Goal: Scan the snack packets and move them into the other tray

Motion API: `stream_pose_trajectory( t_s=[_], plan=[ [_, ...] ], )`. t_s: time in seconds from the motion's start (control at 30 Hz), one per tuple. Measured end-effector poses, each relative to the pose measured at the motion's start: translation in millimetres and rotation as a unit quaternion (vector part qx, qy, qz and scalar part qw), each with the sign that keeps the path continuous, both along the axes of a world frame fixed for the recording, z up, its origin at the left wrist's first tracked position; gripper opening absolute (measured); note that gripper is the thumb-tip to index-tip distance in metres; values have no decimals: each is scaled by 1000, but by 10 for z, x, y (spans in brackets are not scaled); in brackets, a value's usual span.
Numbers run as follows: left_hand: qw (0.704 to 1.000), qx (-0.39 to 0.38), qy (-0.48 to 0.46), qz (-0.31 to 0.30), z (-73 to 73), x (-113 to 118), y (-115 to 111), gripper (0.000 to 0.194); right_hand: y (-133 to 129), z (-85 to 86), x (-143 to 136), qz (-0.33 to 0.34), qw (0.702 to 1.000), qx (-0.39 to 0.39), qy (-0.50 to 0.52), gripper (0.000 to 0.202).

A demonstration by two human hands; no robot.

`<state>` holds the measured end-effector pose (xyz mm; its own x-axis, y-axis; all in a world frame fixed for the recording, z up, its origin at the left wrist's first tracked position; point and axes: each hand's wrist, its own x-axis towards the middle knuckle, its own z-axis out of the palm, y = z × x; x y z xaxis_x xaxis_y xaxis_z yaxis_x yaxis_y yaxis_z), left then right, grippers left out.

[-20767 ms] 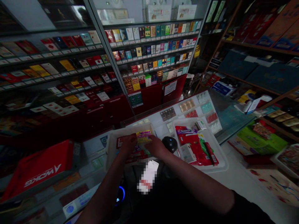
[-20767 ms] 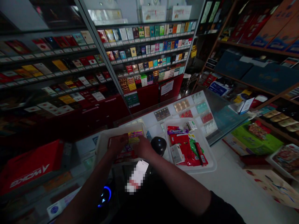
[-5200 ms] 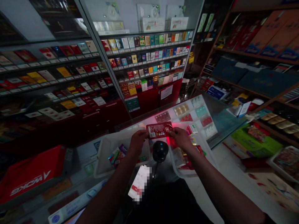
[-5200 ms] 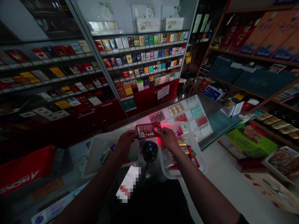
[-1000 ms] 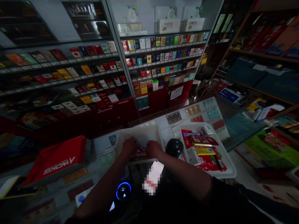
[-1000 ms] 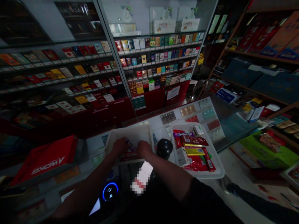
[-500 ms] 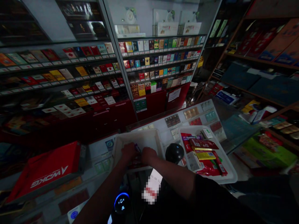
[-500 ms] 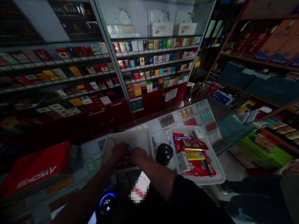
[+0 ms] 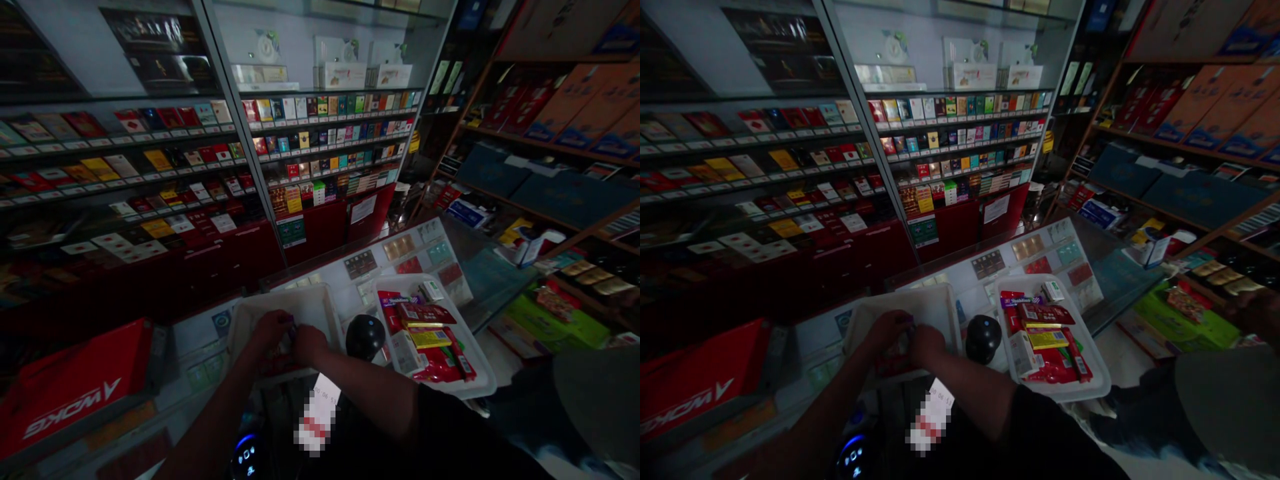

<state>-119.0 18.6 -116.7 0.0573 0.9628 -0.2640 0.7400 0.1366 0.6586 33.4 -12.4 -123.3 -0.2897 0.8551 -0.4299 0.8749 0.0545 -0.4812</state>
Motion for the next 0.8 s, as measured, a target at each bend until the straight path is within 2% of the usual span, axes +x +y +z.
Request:
stream_pose_trajectory(
  t_s=[0.13,0.3,0.4,0.57,0.8],
  plan=[
    [990,11,-127,62,127,-128,-3,25,39,21,107,-5,1000,17,-20,32],
    [960,0,-204,190,320,-252,-46,42,107,146,225,-51,997,-6,58,27],
    [938,5,-255,236,381,-285,-100,48,111,281,289,-107,987,-4,123,24],
    [918,39,-304,252,517,-213,-223,53,122,519,480,-194,953,1,231,21],
    [900,92,-338,258,756,127,-241,48,219,795,934,-245,917,49,310,16]
  ],
)
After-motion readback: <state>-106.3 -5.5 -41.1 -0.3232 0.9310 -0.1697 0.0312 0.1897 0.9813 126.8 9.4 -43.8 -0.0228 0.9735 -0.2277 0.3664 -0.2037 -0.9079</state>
